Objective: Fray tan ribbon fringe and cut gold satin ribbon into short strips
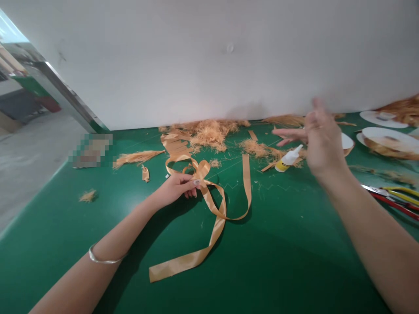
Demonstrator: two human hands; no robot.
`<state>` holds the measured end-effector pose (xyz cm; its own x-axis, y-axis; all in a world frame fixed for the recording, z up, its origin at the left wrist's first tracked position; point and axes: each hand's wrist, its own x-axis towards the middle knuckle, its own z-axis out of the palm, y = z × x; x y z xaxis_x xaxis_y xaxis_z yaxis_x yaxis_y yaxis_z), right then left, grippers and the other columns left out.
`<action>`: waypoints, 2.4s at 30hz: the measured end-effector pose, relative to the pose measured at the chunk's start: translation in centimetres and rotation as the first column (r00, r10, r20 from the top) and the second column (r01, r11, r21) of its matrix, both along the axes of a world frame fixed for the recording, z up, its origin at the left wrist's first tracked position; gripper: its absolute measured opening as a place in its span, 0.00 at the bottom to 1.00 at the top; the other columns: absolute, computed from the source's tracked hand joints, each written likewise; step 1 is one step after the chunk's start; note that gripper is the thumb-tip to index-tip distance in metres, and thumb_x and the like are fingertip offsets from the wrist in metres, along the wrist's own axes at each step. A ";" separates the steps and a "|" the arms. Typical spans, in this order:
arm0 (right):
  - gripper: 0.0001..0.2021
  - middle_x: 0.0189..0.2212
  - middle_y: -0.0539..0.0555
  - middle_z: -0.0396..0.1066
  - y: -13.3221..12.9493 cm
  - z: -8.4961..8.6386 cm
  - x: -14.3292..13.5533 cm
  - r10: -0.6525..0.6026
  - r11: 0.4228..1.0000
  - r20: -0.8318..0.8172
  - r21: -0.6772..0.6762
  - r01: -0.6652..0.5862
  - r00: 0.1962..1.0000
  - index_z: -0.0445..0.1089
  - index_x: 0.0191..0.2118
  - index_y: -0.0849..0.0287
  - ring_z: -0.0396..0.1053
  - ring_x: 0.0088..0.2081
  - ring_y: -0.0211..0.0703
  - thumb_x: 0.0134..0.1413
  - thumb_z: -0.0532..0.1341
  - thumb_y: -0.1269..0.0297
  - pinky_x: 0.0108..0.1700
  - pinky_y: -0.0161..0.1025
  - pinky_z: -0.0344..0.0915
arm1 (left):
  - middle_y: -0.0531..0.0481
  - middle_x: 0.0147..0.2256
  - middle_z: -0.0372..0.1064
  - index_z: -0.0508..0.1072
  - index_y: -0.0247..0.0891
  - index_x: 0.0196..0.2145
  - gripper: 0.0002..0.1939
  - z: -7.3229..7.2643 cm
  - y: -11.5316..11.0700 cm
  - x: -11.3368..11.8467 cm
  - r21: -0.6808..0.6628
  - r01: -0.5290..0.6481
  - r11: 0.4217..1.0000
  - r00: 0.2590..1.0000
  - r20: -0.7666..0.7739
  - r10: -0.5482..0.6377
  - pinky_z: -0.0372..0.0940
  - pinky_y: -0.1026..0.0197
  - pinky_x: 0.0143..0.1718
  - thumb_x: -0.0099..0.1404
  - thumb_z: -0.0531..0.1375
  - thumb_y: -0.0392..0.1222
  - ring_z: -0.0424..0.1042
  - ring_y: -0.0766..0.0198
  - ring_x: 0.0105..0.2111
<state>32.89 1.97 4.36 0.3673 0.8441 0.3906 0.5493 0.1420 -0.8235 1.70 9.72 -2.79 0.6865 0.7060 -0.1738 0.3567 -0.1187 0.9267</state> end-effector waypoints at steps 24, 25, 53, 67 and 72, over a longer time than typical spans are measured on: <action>0.30 0.12 0.46 0.55 0.2 0.6 0.6 0.118 0.921 -0.812 -0.126 -0.369 0.572 0.67 0.50 0.58 0.61 0.18 0.39 0.61 0.38 0.45 0.32 0.39 0.66 | 0.49 0.21 0.70 0.73 0.32 0.28 0.22 0.4 -0.1 0.0 -0.053 -0.044 0.998 0.998 0.034 0.046 0.61 0.69 0.22 0.61 0.54 0.56 0.67 0.71 0.21; 0.29 0.13 0.46 0.54 0.1 0.7 0.6 0.138 0.919 -0.822 -0.101 -0.380 0.552 0.68 0.50 0.57 0.61 0.19 0.38 0.61 0.38 0.46 0.33 0.39 0.66 | 0.49 0.21 0.70 0.73 0.32 0.28 0.22 0.4 -0.1 0.0 -0.053 -0.045 0.998 0.998 0.032 0.047 0.61 0.69 0.22 0.61 0.54 0.56 0.67 0.71 0.21; 0.26 0.52 0.53 0.66 -0.5 1.6 0.3 0.348 0.919 -0.553 0.042 -0.392 0.757 0.61 0.55 0.47 0.69 0.45 0.48 0.59 0.39 0.45 0.39 0.47 0.65 | 0.50 0.19 0.68 0.70 0.32 0.25 0.23 0.3 0.1 0.1 -0.120 -0.116 0.986 0.991 0.058 0.124 0.60 0.69 0.21 0.59 0.55 0.58 0.65 0.71 0.19; 0.42 0.56 0.59 0.61 -0.9 0.7 1.3 -0.546 0.837 0.698 0.467 0.284 0.463 0.41 0.64 0.48 0.60 0.54 0.62 0.46 0.64 0.60 0.49 0.67 0.52 | 0.51 0.19 0.68 0.70 0.33 0.24 0.22 0.7 -0.1 0.2 -0.129 -0.114 0.985 0.990 0.070 0.123 0.60 0.70 0.21 0.61 0.55 0.56 0.66 0.72 0.19; 0.39 0.51 0.55 0.68 -0.6 0.6 1.0 -0.512 0.859 0.556 0.345 0.379 0.655 0.40 0.64 0.48 0.69 0.44 0.51 0.50 0.61 0.53 0.49 0.57 0.60 | 0.50 0.18 0.68 0.70 0.32 0.25 0.25 0.2 0.1 0.0 -0.131 -0.093 0.987 0.986 0.123 0.110 0.60 0.69 0.20 0.58 0.55 0.61 0.65 0.72 0.18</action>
